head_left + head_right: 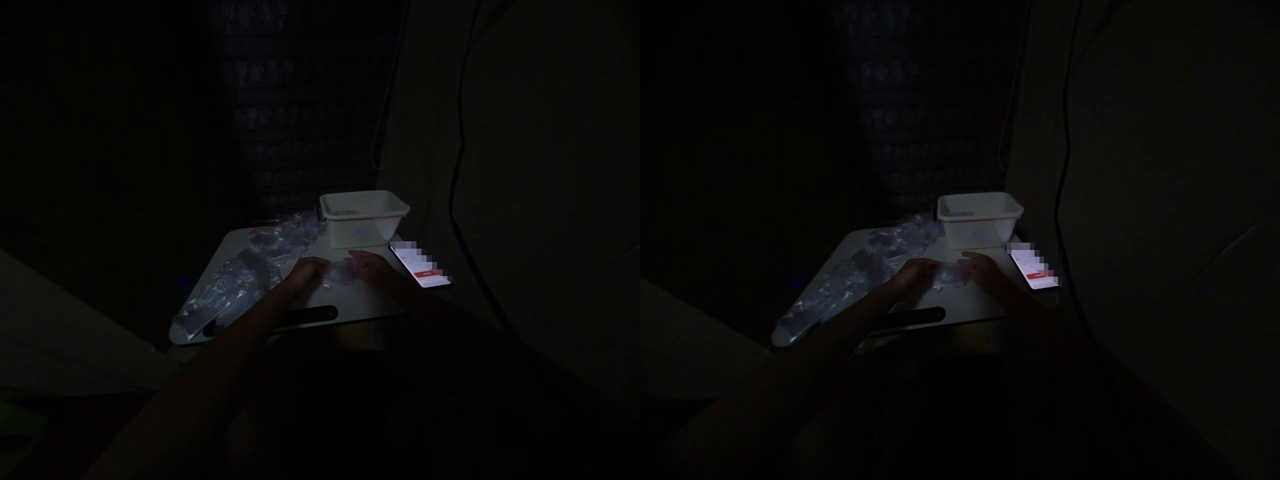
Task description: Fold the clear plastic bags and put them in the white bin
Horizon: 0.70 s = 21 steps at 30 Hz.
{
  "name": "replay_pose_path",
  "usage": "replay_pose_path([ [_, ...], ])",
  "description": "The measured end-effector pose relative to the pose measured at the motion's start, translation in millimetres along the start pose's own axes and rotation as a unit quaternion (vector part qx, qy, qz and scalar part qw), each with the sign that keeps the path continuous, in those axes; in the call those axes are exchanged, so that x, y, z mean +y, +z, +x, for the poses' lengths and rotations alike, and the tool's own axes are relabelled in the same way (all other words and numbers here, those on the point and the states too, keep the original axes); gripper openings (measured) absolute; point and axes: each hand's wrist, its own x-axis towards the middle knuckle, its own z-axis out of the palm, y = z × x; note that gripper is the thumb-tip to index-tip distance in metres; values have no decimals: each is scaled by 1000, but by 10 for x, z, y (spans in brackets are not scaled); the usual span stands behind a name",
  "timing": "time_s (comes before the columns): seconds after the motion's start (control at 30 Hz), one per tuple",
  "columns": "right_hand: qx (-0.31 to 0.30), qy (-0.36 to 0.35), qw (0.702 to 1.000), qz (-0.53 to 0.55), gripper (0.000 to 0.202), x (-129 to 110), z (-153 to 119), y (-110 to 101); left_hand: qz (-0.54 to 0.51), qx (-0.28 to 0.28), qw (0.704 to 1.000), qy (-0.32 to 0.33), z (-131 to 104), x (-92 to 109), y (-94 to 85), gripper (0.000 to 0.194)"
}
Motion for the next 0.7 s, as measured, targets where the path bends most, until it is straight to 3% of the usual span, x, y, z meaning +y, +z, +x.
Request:
replay_pose_path([
  [0.1, 87, 33, 992, -85, 37, 33, 62, 8, 170, -5, 984, 56, -17, -39, 4, 35],
  [0.2, 143, 16, 964, -225, 38, -8, 80, 99, 370, -54, 919, 128, -51, -110, 21, 41],
  [0.3, 89, -76, 924, -364, 41, -53, 38, 256, 503, -78, 848, 151, -104, -189, 73, 48],
  [0.43, -37, -142, 862, -486, 45, -60, -38, 457, 585, -88, 795, 135, -177, -216, 162, 51],
  [0.53, -75, -128, 839, -523, 49, -45, -81, 528, 604, -110, 778, 136, -211, -186, 199, 52],
  [0.7, -82, -99, 825, -551, 52, -14, -130, 515, 619, -102, 770, 119, -247, -153, 223, 51],
])
